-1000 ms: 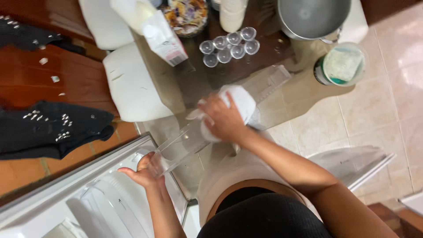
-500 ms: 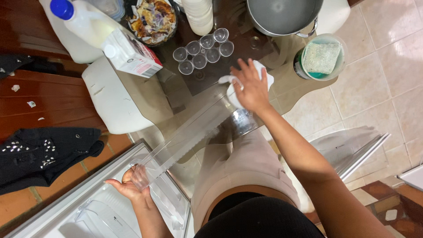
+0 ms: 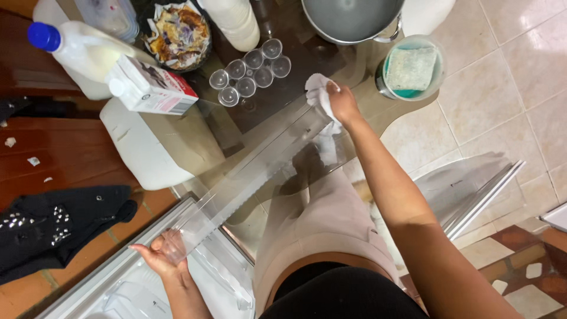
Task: The person wipes a refrigerator shelf and an egg tray with a cloth, installs the shelf into the refrigerator door, and moves food items and containers on a table.
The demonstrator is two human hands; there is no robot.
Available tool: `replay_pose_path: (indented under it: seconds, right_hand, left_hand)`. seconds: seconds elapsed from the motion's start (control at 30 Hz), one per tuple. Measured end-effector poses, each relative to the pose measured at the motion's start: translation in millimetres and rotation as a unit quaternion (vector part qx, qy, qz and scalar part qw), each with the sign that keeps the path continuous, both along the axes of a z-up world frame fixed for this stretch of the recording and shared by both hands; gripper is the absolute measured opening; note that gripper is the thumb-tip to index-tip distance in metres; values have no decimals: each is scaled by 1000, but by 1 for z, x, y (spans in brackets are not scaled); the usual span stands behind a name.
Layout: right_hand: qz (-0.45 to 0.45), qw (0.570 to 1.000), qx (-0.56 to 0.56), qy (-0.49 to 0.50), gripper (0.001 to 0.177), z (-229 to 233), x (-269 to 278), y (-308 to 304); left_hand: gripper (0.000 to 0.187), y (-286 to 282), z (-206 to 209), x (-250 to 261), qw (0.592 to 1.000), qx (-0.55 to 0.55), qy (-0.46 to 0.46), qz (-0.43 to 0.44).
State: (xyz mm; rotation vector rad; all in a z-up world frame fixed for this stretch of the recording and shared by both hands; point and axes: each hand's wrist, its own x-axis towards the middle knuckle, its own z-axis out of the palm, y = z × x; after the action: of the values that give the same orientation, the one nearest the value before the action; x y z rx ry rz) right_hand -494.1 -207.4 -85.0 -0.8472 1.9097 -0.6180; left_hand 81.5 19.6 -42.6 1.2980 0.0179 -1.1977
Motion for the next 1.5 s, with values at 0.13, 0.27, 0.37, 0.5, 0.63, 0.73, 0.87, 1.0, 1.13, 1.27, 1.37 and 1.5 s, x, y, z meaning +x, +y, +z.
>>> replay_pose_path:
  seconds: [0.13, 0.27, 0.37, 0.5, 0.63, 0.73, 0.87, 1.0, 1.13, 1.27, 1.37, 1.5]
  right_hand:
    - [13, 997, 31, 71, 45, -18, 2, -2]
    - [35, 994, -41, 98, 42, -39, 2, 4]
    - [85, 989, -107, 58, 19, 15, 23, 11]
    - [236, 948, -215, 16, 50, 7, 25, 26]
    - [401, 895, -188, 48, 51, 27, 21, 31]
    - [463, 881, -95, 20, 58, 39, 24, 37]
    - [525, 851, 25, -12, 59, 82, 45, 45]
    - [565, 817, 112, 23, 55, 119, 87, 56]
    - [575, 818, 1, 14, 55, 116, 126, 74]
    - [528, 843, -106, 6, 48, 149, 170, 93]
    - [538, 838, -92, 4, 53, 189, 203, 87]
    - [546, 834, -81, 22, 55, 198, 231, 91]
  left_hand:
    - [73, -3, 24, -7, 999, 31, -27, 30]
    - [73, 12, 26, 13, 999, 24, -5, 20]
    - [67, 18, 30, 25, 985, -40, -123, -112]
    - [70, 11, 42, 40, 987, -35, -132, -89]
    - [68, -5, 75, 39, 962, -43, -225, -151]
    - [74, -9, 90, 42, 950, -1, -274, -152]
    - [78, -20, 117, 30, 935, 18, -286, -210]
    - [79, -29, 118, 27, 881, 107, -390, -245]
    - [70, -43, 133, -13, 932, 18, -281, -227]
    - [80, -41, 96, -32, 927, 16, -326, -183]
    - [86, -44, 77, -54, 920, -35, -320, -223]
    - [87, -43, 74, -81, 932, -72, -287, -208]
